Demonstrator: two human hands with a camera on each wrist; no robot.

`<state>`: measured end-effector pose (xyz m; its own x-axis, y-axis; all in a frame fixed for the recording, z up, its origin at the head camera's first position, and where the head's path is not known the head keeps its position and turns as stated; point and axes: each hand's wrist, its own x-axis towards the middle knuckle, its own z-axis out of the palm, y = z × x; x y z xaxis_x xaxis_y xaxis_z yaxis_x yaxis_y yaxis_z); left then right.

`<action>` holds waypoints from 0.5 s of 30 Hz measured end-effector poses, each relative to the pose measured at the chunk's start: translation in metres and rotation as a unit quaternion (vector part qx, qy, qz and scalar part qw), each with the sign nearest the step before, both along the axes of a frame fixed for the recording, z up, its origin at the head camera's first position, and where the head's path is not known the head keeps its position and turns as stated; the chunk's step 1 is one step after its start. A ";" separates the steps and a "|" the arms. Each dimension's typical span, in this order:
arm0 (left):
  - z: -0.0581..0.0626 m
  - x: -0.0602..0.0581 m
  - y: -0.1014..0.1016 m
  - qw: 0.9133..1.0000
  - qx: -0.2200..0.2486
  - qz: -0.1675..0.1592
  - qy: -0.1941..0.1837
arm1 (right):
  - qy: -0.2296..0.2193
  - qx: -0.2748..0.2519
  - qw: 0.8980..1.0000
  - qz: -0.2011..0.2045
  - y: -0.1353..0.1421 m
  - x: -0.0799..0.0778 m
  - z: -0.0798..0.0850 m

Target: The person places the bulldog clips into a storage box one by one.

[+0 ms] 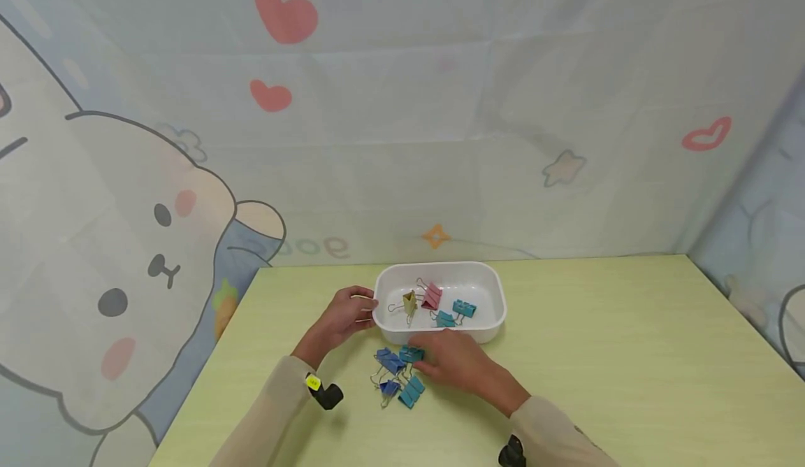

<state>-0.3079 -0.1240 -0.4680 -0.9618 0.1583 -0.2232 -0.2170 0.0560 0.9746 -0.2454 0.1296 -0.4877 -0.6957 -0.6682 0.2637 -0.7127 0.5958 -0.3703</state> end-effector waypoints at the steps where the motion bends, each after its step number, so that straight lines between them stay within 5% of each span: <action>1: 0.000 0.000 0.000 1.000 0.001 0.000 0.000 | 0.005 0.005 1.000 0.000 -0.001 0.000 -0.001; 15: -0.002 -0.002 -0.001 1.000 0.008 -0.001 0.002 | 0.022 0.021 0.999 -0.023 -0.009 0.000 -0.009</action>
<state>-0.3095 -0.1248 -0.4703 -0.9624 0.1628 -0.2175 -0.2135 0.0416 0.9761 -0.2451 0.1205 -0.4971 -0.7139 -0.6477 0.2660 -0.6995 0.6423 -0.3133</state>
